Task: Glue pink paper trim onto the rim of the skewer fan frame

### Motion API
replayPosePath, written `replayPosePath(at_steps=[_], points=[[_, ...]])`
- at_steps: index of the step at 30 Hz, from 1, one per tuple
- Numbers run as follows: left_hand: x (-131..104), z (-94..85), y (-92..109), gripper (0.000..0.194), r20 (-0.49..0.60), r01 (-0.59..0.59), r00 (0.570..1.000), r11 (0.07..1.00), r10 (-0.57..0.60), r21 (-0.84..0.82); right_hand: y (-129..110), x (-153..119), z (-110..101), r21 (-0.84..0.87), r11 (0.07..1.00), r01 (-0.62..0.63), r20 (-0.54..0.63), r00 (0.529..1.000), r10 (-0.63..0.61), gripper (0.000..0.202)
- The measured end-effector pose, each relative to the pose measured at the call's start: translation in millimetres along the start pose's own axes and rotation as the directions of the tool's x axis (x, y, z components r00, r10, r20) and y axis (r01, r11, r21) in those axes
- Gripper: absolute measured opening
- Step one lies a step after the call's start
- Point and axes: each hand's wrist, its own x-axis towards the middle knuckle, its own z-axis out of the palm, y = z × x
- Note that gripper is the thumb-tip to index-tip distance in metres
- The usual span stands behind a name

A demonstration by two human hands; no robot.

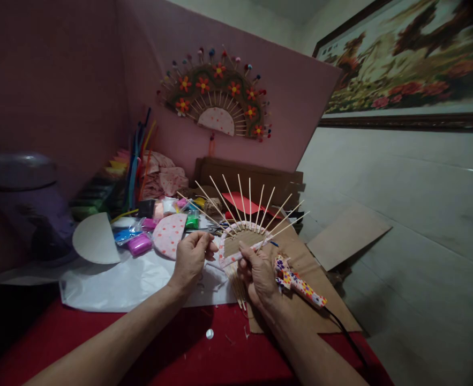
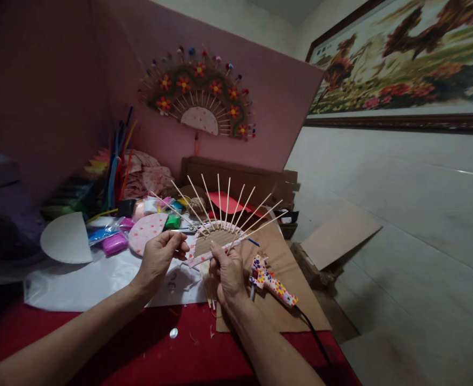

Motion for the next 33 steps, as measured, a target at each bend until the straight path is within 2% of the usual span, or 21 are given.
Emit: replayPosePath(at_steps=[4,6,7,8,10,12,13,16,19,25,29,33], points=[[0,-1.0,-3,0.02,0.004,-0.061,0.998,0.996,0.061,0.072,2,2,-2,-0.015,1.0,0.01,-0.016,1.0,-0.01,0.036],[-2,-1.9,-3,0.018,0.01,-0.152,0.988,0.973,0.153,0.176,2,2,-2,-0.028,1.0,0.006,-0.032,0.999,-0.007,0.036],[-3,-2.5,-4,0.017,0.03,-0.234,0.972,0.938,0.234,0.255,1,2,-2,-0.032,0.999,0.003,-0.034,0.999,-0.004,0.037],[-4,-3.1,-4,0.017,0.064,-0.335,0.94,0.877,0.334,0.344,1,2,-1,-0.034,0.999,0.001,-0.038,0.999,-0.002,0.037],[-6,-4.5,-3,0.025,0.176,-0.525,0.839,0.681,0.515,0.51,0,2,0,-0.035,0.999,-0.004,-0.046,0.999,0.003,0.037],[-7,-5.7,-3,0.033,0.289,-0.627,0.74,0.466,0.608,0.625,-1,1,1,-0.03,1.0,0.0,-0.046,0.999,-0.001,0.035],[-8,-6.2,-3,0.036,0.333,-0.648,0.704,0.375,0.628,0.663,-2,1,2,-0.029,1.0,0.004,-0.045,0.999,-0.005,0.034],[-8,-7.0,-2,0.037,0.418,-0.658,0.637,0.176,0.647,0.732,-2,1,2,-0.038,0.999,0.027,-0.033,0.999,-0.028,0.031],[-7,-6.4,0,0.035,0.447,-0.635,0.607,0.063,0.657,0.77,0,1,1,-0.059,0.997,0.058,-0.019,0.998,-0.059,0.03],[-9,-3.4,4,0.032,0.48,-0.603,0.615,-0.018,0.625,0.797,3,2,-2,-0.113,0.986,0.126,0.01,0.992,-0.126,0.029],[-9,-3.5,4,0.032,0.47,-0.609,0.617,0.004,0.631,0.793,4,2,-2,-0.119,0.985,0.123,0.006,0.992,-0.123,0.03],[-8,-5.1,1,0.034,0.451,-0.63,0.596,0.039,0.665,0.776,3,1,-1,-0.116,0.987,0.107,0.024,0.994,-0.105,0.031]])
